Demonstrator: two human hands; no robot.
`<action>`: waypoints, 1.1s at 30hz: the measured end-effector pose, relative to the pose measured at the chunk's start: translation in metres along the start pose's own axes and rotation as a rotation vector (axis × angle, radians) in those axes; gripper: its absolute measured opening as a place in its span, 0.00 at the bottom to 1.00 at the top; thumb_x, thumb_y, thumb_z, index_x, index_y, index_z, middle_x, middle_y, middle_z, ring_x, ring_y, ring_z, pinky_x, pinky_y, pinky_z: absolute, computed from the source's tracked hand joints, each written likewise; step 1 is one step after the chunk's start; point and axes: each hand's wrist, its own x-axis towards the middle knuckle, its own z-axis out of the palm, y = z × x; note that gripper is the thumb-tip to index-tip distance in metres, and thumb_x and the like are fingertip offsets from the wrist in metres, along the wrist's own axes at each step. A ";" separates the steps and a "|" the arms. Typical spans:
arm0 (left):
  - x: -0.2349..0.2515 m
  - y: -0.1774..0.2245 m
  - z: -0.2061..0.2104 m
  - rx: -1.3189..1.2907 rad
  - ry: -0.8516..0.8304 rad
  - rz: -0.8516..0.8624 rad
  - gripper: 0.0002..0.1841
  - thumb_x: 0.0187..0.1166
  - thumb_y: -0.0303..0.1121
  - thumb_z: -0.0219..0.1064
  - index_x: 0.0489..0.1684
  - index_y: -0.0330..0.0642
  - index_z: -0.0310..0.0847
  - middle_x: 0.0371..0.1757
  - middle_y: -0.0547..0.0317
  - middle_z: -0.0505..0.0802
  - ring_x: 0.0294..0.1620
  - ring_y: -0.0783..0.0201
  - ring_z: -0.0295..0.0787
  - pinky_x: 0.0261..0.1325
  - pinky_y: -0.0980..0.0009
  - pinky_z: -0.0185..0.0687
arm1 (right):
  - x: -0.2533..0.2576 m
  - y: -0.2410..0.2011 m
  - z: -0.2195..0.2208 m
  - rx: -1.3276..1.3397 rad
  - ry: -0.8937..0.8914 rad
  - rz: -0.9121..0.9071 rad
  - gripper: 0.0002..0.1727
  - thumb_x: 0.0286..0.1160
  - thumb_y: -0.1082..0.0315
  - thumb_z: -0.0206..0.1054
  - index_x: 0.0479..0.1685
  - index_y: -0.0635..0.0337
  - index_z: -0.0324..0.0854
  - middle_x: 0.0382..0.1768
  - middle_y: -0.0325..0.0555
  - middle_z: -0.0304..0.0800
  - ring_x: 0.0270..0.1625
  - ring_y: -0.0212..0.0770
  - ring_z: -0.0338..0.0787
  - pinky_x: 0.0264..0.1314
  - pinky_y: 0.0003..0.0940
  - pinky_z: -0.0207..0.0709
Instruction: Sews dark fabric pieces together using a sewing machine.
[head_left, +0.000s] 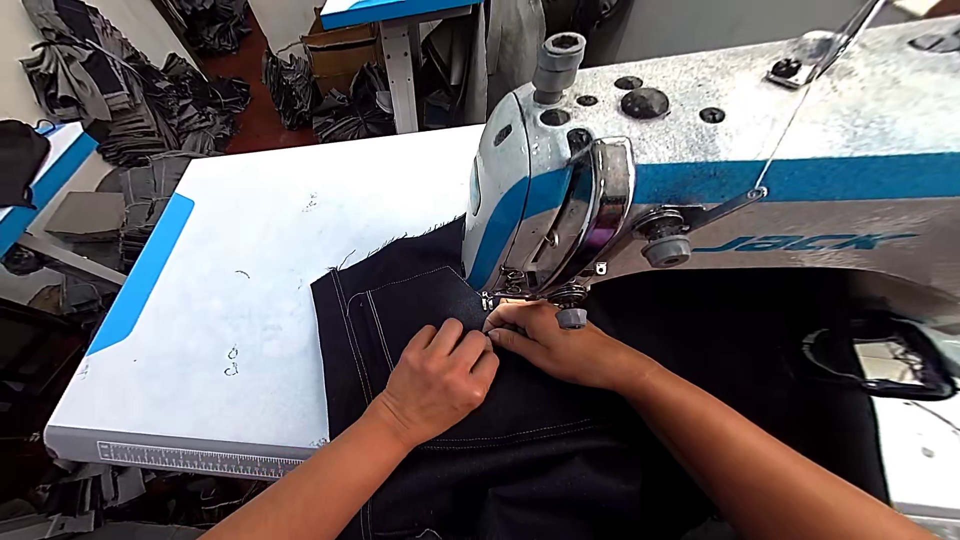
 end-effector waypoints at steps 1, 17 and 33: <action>0.000 0.001 -0.001 0.035 -0.013 0.016 0.11 0.76 0.24 0.62 0.34 0.41 0.94 0.34 0.57 0.91 0.35 0.58 0.84 0.29 0.67 0.71 | 0.000 -0.001 -0.001 0.004 -0.007 0.004 0.12 0.85 0.60 0.58 0.40 0.51 0.87 0.28 0.33 0.83 0.33 0.32 0.83 0.39 0.37 0.75; 0.016 -0.008 -0.010 -0.512 -0.388 -0.642 0.08 0.79 0.37 0.73 0.40 0.44 0.93 0.37 0.58 0.91 0.37 0.59 0.89 0.40 0.57 0.85 | -0.002 0.002 0.016 -0.135 0.214 -0.094 0.15 0.84 0.57 0.60 0.37 0.55 0.89 0.29 0.40 0.87 0.34 0.40 0.88 0.37 0.42 0.80; -0.073 -0.019 -0.053 -0.240 -0.343 -0.274 0.21 0.81 0.48 0.64 0.61 0.42 0.89 0.61 0.56 0.93 0.69 0.56 0.86 0.71 0.67 0.81 | -0.008 -0.002 -0.005 -0.442 0.143 -0.460 0.13 0.82 0.61 0.59 0.38 0.56 0.89 0.33 0.42 0.88 0.34 0.43 0.91 0.32 0.38 0.83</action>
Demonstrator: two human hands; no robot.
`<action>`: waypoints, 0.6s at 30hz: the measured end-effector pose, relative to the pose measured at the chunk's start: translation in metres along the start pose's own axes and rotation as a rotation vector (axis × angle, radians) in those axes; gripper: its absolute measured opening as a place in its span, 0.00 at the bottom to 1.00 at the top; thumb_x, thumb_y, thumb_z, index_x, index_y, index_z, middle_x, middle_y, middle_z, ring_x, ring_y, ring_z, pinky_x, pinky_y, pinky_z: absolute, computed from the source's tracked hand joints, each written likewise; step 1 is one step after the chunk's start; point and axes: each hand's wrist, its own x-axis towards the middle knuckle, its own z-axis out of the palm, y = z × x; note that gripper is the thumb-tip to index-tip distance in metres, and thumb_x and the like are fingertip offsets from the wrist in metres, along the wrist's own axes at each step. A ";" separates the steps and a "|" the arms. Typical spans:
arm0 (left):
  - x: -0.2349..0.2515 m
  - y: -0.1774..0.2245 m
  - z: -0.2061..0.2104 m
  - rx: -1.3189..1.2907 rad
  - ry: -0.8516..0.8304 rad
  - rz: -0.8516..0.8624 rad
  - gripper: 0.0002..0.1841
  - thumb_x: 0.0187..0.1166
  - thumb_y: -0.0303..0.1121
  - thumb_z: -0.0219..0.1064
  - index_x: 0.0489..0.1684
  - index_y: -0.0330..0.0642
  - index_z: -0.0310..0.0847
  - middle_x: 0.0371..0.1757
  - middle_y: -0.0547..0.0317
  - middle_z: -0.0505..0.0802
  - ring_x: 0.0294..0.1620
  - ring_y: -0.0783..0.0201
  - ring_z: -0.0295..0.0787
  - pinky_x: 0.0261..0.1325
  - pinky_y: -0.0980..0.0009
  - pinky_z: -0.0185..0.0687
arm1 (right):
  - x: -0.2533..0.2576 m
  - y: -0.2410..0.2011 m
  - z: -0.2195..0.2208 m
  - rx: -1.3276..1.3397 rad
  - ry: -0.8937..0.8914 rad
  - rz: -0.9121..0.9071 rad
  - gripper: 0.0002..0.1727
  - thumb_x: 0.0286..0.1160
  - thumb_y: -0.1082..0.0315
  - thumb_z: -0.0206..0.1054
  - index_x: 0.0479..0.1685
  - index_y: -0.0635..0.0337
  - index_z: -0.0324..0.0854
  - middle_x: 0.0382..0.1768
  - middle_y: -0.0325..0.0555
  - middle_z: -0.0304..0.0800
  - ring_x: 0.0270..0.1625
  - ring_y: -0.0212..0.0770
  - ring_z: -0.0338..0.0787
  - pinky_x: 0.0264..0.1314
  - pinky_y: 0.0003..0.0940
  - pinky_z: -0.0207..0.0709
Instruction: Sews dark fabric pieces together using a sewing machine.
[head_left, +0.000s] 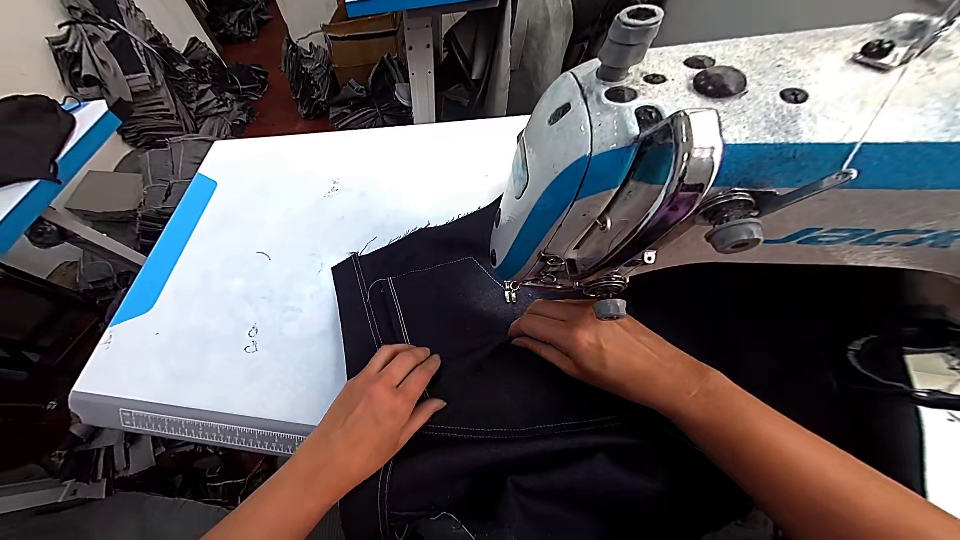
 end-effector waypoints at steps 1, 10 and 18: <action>-0.008 -0.002 0.001 0.003 0.030 0.016 0.20 0.84 0.47 0.62 0.60 0.41 0.90 0.62 0.56 0.93 0.72 0.57 0.85 0.74 0.68 0.80 | 0.000 0.001 -0.001 0.005 -0.004 -0.010 0.14 0.82 0.61 0.59 0.39 0.56 0.89 0.33 0.42 0.88 0.34 0.42 0.91 0.33 0.38 0.83; -0.003 -0.017 0.008 0.034 0.255 0.161 0.12 0.79 0.31 0.66 0.50 0.38 0.94 0.49 0.52 0.98 0.56 0.60 0.96 0.61 0.70 0.89 | 0.001 0.006 -0.001 0.015 0.010 -0.055 0.14 0.82 0.61 0.59 0.40 0.55 0.90 0.33 0.41 0.90 0.36 0.40 0.92 0.37 0.36 0.84; 0.003 -0.015 0.000 0.220 0.149 0.364 0.13 0.80 0.20 0.58 0.48 0.35 0.92 0.47 0.47 0.98 0.51 0.54 0.98 0.50 0.67 0.92 | -0.008 -0.004 0.003 -0.151 0.134 -0.267 0.12 0.79 0.78 0.56 0.38 0.66 0.88 0.33 0.51 0.90 0.31 0.46 0.91 0.25 0.35 0.80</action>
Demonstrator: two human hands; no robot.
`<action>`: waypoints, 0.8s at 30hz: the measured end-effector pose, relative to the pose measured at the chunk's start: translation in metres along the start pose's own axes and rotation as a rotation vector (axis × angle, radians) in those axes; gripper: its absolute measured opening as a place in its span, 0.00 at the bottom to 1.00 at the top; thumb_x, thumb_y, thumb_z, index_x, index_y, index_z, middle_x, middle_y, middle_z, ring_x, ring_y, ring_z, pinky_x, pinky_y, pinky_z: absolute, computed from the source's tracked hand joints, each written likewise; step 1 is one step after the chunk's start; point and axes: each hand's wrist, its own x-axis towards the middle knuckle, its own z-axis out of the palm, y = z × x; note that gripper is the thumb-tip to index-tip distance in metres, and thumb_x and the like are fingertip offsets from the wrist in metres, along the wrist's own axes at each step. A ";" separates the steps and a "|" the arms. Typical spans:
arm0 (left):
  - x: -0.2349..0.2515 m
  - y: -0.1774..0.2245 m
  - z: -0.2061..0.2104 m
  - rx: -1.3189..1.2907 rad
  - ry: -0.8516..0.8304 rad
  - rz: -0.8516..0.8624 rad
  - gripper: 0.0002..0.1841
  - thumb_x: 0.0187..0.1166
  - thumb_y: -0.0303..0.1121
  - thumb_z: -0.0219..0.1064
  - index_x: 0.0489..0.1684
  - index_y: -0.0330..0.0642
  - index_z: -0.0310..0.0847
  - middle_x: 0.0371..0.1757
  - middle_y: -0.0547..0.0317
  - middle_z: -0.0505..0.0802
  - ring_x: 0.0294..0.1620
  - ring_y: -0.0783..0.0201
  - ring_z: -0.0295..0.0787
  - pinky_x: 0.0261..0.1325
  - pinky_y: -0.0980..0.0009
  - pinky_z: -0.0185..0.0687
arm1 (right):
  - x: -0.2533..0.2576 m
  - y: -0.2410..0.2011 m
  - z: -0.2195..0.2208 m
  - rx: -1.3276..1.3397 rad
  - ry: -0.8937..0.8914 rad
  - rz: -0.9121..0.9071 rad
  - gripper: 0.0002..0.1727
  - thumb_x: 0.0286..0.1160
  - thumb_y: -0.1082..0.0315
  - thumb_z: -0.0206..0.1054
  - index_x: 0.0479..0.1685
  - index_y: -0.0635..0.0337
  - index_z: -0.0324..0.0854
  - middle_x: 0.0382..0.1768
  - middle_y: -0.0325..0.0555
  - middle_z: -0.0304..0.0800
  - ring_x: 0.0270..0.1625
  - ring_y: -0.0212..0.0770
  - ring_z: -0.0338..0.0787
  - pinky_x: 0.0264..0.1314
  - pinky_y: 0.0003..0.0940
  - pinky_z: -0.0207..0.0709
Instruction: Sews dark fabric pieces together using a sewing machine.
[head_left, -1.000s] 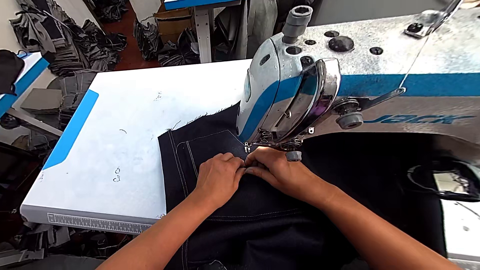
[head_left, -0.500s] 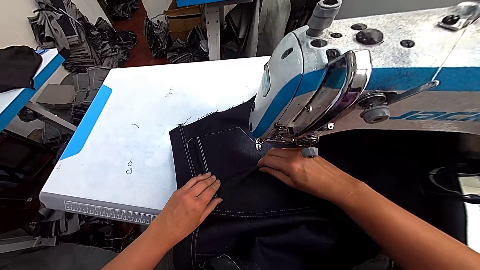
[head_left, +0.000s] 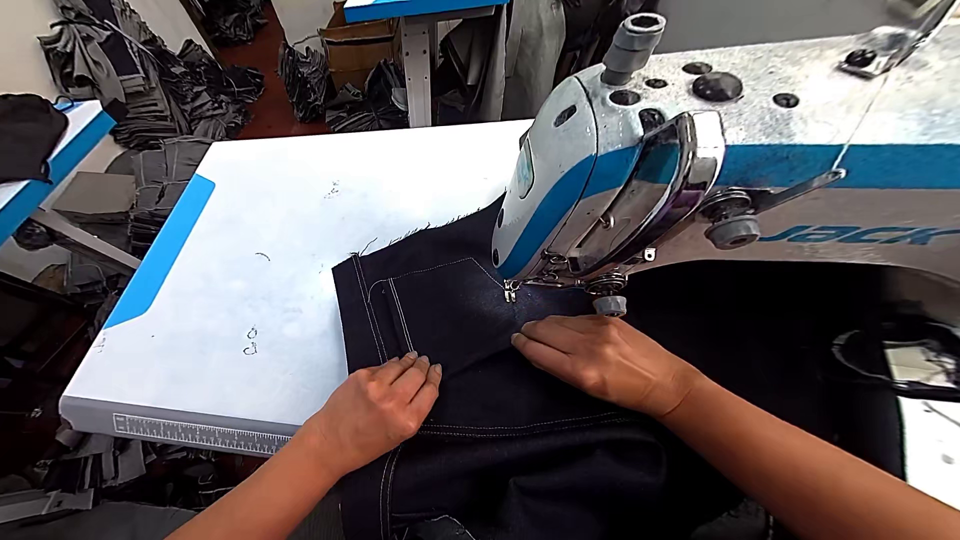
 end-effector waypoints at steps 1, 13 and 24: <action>0.004 0.003 -0.007 0.003 -0.101 -0.006 0.14 0.79 0.21 0.58 0.49 0.36 0.92 0.48 0.48 0.98 0.53 0.54 0.98 0.49 0.66 0.92 | 0.002 -0.004 -0.002 -0.013 -0.037 0.020 0.13 0.78 0.78 0.55 0.37 0.65 0.88 0.33 0.50 0.90 0.32 0.46 0.91 0.26 0.36 0.81; 0.065 -0.051 0.051 -0.486 -0.233 0.057 0.27 0.91 0.48 0.51 0.83 0.47 0.75 0.85 0.44 0.76 0.90 0.42 0.63 0.90 0.43 0.53 | -0.001 -0.064 -0.006 -0.097 -0.189 0.502 0.19 0.77 0.76 0.56 0.61 0.65 0.89 0.58 0.54 0.94 0.61 0.50 0.94 0.61 0.39 0.88; 0.059 -0.055 0.051 -0.580 -0.271 0.107 0.24 0.91 0.52 0.50 0.81 0.65 0.79 0.86 0.57 0.77 0.92 0.48 0.59 0.90 0.33 0.43 | -0.031 -0.061 0.008 0.146 -0.008 0.611 0.21 0.87 0.60 0.54 0.68 0.53 0.89 0.71 0.42 0.89 0.81 0.45 0.80 0.83 0.37 0.72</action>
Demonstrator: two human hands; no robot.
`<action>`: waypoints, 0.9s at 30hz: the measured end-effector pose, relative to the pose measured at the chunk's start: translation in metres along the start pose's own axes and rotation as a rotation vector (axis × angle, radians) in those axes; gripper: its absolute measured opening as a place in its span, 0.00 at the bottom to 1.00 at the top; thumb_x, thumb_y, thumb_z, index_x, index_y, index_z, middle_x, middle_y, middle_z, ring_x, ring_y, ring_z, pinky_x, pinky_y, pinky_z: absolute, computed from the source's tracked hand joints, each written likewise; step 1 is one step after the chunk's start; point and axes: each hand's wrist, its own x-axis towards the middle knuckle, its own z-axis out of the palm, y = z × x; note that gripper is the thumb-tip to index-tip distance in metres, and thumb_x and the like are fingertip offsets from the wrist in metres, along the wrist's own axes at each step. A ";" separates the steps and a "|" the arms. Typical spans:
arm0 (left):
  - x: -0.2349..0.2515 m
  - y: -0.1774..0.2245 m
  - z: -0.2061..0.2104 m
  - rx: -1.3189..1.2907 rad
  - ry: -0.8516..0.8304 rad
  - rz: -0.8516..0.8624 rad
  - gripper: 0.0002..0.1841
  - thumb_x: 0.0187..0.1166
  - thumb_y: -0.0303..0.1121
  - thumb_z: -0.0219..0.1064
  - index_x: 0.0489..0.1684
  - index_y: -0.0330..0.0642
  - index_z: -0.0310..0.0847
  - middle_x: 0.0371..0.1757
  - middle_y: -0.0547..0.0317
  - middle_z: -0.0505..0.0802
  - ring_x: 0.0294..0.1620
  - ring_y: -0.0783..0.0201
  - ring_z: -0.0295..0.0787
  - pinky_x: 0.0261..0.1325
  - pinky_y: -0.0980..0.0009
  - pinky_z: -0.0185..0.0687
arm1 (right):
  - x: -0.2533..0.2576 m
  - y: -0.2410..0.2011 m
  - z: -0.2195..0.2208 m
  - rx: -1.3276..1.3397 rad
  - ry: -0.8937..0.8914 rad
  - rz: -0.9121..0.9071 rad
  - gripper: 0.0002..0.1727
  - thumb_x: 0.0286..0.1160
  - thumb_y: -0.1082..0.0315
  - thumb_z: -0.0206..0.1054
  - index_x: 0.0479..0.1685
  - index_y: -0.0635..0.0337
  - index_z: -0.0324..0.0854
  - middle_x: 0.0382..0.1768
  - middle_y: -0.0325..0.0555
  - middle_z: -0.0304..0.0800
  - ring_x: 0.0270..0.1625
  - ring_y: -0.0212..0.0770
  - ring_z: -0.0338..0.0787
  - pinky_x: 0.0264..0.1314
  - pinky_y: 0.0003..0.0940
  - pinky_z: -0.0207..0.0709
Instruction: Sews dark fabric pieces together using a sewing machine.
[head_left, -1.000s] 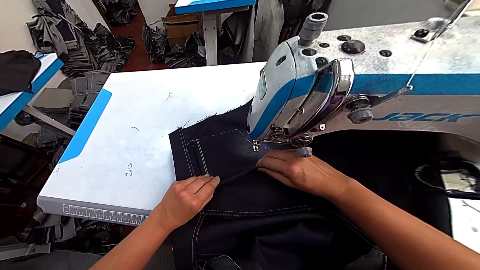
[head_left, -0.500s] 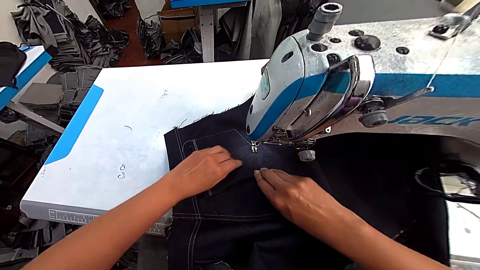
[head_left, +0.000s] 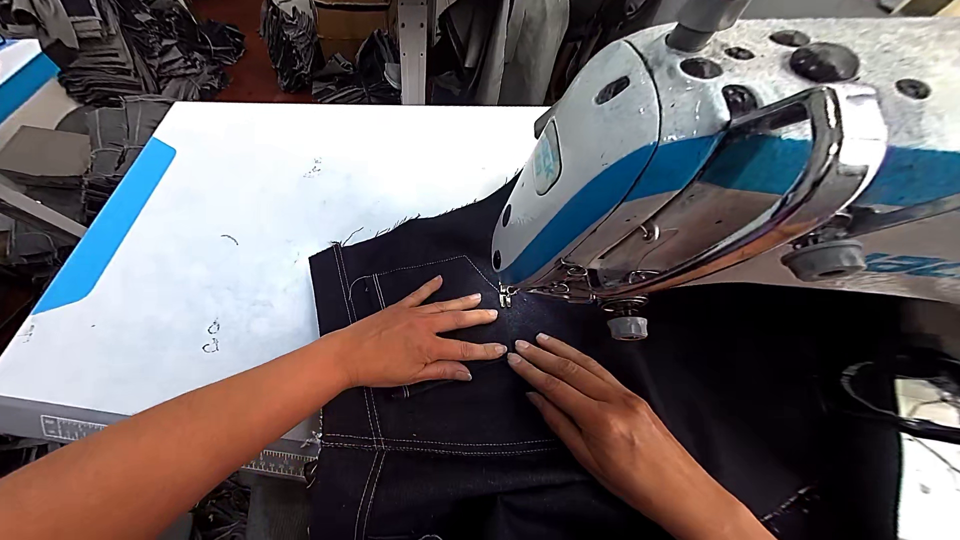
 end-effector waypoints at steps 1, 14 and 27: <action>0.001 -0.001 -0.001 -0.008 0.000 -0.002 0.24 0.91 0.53 0.49 0.81 0.66 0.78 0.86 0.56 0.76 0.93 0.47 0.58 0.90 0.33 0.43 | 0.000 0.001 -0.001 -0.004 0.001 -0.002 0.21 0.88 0.61 0.54 0.67 0.53 0.89 0.71 0.42 0.89 0.81 0.45 0.80 0.83 0.37 0.72; 0.004 -0.002 -0.003 0.013 -0.027 -0.043 0.24 0.90 0.56 0.48 0.81 0.74 0.76 0.87 0.52 0.74 0.93 0.43 0.54 0.92 0.35 0.40 | 0.000 -0.003 0.003 -0.004 0.022 0.033 0.22 0.86 0.60 0.54 0.68 0.55 0.88 0.71 0.43 0.89 0.81 0.46 0.80 0.83 0.37 0.72; 0.005 0.000 0.000 0.043 0.008 -0.063 0.23 0.90 0.58 0.47 0.79 0.78 0.78 0.86 0.54 0.76 0.92 0.45 0.58 0.90 0.36 0.47 | -0.001 -0.004 0.002 -0.028 0.056 0.062 0.20 0.86 0.62 0.56 0.66 0.55 0.90 0.69 0.47 0.90 0.79 0.43 0.83 0.81 0.34 0.75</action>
